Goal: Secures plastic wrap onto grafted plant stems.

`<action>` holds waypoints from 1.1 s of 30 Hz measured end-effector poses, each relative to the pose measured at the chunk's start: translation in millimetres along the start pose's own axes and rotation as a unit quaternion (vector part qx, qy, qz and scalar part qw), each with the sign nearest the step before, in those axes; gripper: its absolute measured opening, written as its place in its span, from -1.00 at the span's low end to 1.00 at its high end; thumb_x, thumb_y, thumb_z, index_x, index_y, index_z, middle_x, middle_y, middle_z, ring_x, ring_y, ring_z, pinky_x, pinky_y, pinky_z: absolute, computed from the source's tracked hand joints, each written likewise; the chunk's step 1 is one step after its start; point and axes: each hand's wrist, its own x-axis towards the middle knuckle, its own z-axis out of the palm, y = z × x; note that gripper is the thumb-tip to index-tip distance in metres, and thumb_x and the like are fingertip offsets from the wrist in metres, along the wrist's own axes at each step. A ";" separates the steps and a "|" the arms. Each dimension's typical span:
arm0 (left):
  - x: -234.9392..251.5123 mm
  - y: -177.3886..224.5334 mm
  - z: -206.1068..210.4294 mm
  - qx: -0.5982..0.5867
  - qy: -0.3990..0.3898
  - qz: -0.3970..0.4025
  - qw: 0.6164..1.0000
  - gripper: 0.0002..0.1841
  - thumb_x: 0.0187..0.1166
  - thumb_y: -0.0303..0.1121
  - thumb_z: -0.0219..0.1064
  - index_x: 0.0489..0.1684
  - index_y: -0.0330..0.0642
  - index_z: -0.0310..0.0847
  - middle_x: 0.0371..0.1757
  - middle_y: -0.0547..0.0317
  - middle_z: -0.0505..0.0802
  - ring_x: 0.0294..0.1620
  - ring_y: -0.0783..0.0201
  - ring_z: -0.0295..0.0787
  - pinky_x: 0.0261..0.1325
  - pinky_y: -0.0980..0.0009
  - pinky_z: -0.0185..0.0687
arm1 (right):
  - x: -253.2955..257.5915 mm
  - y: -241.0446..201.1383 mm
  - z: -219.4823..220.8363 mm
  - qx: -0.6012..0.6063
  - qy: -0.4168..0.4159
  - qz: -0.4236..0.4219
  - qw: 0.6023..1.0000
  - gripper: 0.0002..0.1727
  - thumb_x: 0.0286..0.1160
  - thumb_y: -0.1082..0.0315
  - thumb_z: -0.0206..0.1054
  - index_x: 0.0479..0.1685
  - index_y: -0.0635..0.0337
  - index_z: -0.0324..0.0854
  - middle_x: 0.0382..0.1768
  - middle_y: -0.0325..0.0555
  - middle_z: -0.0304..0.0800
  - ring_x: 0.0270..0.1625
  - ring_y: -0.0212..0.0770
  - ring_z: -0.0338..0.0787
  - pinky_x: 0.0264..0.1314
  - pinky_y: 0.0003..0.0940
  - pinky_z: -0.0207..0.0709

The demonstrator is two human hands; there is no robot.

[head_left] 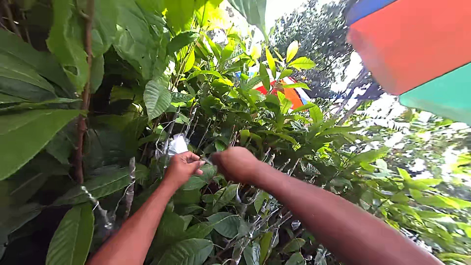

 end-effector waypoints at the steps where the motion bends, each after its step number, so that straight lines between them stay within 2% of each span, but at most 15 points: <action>1: -2.0 6.2 3.8 0.008 0.003 -0.023 1.000 -0.81 0.52 -0.45 0.46 -0.04 -0.37 0.69 -0.23 0.06 0.88 -0.39 0.30 0.86 -0.19 0.30 0.87 | -2.4 -24.0 -8.5 0.013 -0.011 -0.019 1.000 -0.72 0.57 0.33 0.35 0.19 0.16 0.70 -0.08 0.17 0.84 0.04 0.25 0.82 0.06 0.38 0.59; 3: -7.1 17.5 16.5 0.069 -0.060 -0.052 0.994 -0.70 0.54 -0.42 0.46 0.12 -0.43 0.66 -0.11 -0.04 0.86 -0.27 0.23 0.87 -0.06 0.23 0.85 | 9.7 -30.9 -27.0 0.131 -0.023 -0.051 0.990 -0.74 0.62 0.40 0.33 0.20 0.26 0.71 -0.06 0.13 0.85 -0.06 0.06 0.83 0.03 0.12 0.66; 5: -6.8 10.6 19.4 0.116 -0.117 -0.006 0.986 -0.78 0.55 -0.37 0.47 -0.04 -0.38 0.74 -0.12 0.00 0.87 -0.21 0.25 0.87 0.03 0.24 0.82 | 27.9 10.0 -24.3 0.233 -0.059 -0.024 0.970 -0.65 0.74 0.42 0.19 0.43 0.26 0.56 0.20 0.10 0.79 0.00 -0.07 0.83 -0.01 -0.05 0.69; 9: -0.7 -4.0 -5.3 0.031 -0.012 0.029 0.999 -0.87 0.49 -0.45 0.47 -0.20 -0.36 0.71 -0.25 0.08 0.88 -0.39 0.29 0.89 -0.18 0.30 0.91 | 19.6 44.1 14.9 0.069 -0.122 0.031 0.990 -0.59 0.60 0.39 0.38 0.42 0.18 0.63 0.30 0.16 0.76 0.35 0.21 0.73 0.43 0.36 0.45; 13: 2.3 5.3 -2.5 -0.009 0.036 -0.022 0.999 -0.89 0.49 -0.46 0.50 -0.26 -0.33 0.70 -0.35 0.11 0.89 -0.52 0.31 0.86 -0.31 0.33 0.89 | -4.3 -6.0 -3.4 0.040 -0.057 0.027 0.997 -0.70 0.50 0.25 0.47 0.12 0.20 0.73 -0.05 0.14 0.84 0.09 0.19 0.80 0.18 0.35 0.56; 16: -4.6 22.8 7.6 0.116 -0.036 -0.023 0.992 -0.83 0.50 -0.42 0.48 -0.12 -0.35 0.73 -0.23 0.04 0.86 -0.29 0.26 0.85 -0.03 0.21 0.81 | -6.1 -32.0 -32.4 0.189 -0.047 -0.020 0.981 -0.78 0.60 0.40 0.35 0.14 0.22 0.72 -0.19 -0.01 0.82 -0.29 -0.17 0.73 -0.21 -0.13 0.61; 18: -5.2 19.9 13.0 0.171 -0.120 0.000 0.978 -0.80 0.55 -0.34 0.46 -0.11 -0.32 0.75 -0.17 0.02 0.89 -0.21 0.23 0.88 0.07 0.17 0.81 | 5.2 2.0 -39.3 0.337 -0.073 -0.012 0.939 -0.68 0.72 0.45 0.17 0.36 0.23 0.61 0.05 -0.06 0.83 -0.27 -0.34 0.74 -0.33 -0.37 0.56; 20: -4.7 13.2 8.7 0.155 -0.132 0.035 0.978 -0.81 0.56 -0.30 0.45 -0.18 -0.27 0.75 -0.19 0.08 0.90 -0.26 0.28 0.89 0.01 0.22 0.83 | 14.5 42.7 -23.9 0.309 -0.078 0.027 0.947 -0.56 0.72 0.48 0.15 0.56 0.18 0.45 0.40 -0.03 0.73 0.05 -0.22 0.81 -0.11 -0.24 0.64; 22: -3.6 14.5 -0.1 0.119 -0.091 0.032 0.988 -0.78 0.59 -0.27 0.44 -0.06 -0.25 0.75 -0.17 0.09 0.88 -0.35 0.31 0.89 -0.12 0.29 0.89 | 16.3 45.4 -2.1 0.158 -0.039 0.047 0.986 -0.62 0.58 0.35 0.41 0.34 0.27 0.64 0.16 0.13 0.81 0.12 0.05 0.81 0.20 0.15 0.64; 23: -3.3 16.7 -1.6 0.104 -0.065 0.022 0.992 -0.77 0.62 -0.27 0.42 0.02 -0.24 0.74 -0.17 0.09 0.87 -0.39 0.31 0.88 -0.19 0.31 0.90 | 12.5 38.3 0.9 0.124 -0.025 0.046 0.991 -0.66 0.56 0.30 0.43 0.21 0.28 0.68 0.00 0.14 0.83 0.04 0.08 0.82 0.20 0.19 0.62; 25: -1.7 21.1 -1.4 0.097 -0.023 0.008 0.995 -0.77 0.64 -0.28 0.41 0.06 -0.23 0.73 -0.21 0.08 0.87 -0.46 0.31 0.86 -0.28 0.33 0.88 | -6.0 24.4 -7.6 0.141 -0.031 0.038 0.989 -0.74 0.64 0.28 0.36 0.16 0.20 0.70 -0.25 -0.01 0.80 -0.26 -0.16 0.77 -0.06 -0.11 0.66; 27: 1.9 24.0 -1.5 0.084 -0.010 -0.004 0.996 -0.78 0.64 -0.31 0.41 0.07 -0.24 0.69 -0.20 0.06 0.84 -0.46 0.29 0.85 -0.29 0.31 0.88 | -28.0 9.4 -29.1 0.230 -0.066 0.017 0.971 -0.69 0.70 0.35 0.30 0.33 0.13 0.68 -0.32 -0.13 0.72 -0.41 -0.36 0.63 -0.27 -0.40 0.56; 29: 3.0 21.7 0.0 0.084 -0.024 -0.004 0.996 -0.75 0.64 -0.32 0.41 0.15 -0.22 0.69 -0.19 0.05 0.85 -0.45 0.29 0.85 -0.27 0.30 0.89 | -39.2 3.3 -40.8 0.411 -0.048 -0.018 0.910 -0.74 0.69 0.46 0.21 0.24 0.21 0.68 -0.41 -0.25 0.69 -0.58 -0.54 0.50 -0.55 -0.65 0.37; 31: 0.3 20.5 5.5 0.118 -0.077 0.019 0.990 -0.72 0.67 -0.28 0.37 0.19 -0.22 0.73 -0.09 0.04 0.88 -0.34 0.28 0.87 -0.15 0.27 0.87 | -36.3 17.8 -47.8 0.502 0.007 -0.047 0.863 -0.74 0.76 0.43 0.09 0.26 0.21 0.59 -0.15 -0.22 0.83 -0.50 -0.58 0.64 -0.57 -0.69 0.45; 33: -2.8 21.7 8.8 0.143 -0.114 0.049 0.982 -0.73 0.69 -0.25 0.34 0.14 -0.23 0.75 -0.05 0.05 0.89 -0.25 0.28 0.90 -0.05 0.25 0.87 | -31.6 45.8 -51.0 0.342 0.063 -0.001 0.938 -0.62 0.76 0.43 0.15 0.49 0.17 0.44 0.15 -0.17 0.83 -0.18 -0.43 0.80 -0.36 -0.47 0.60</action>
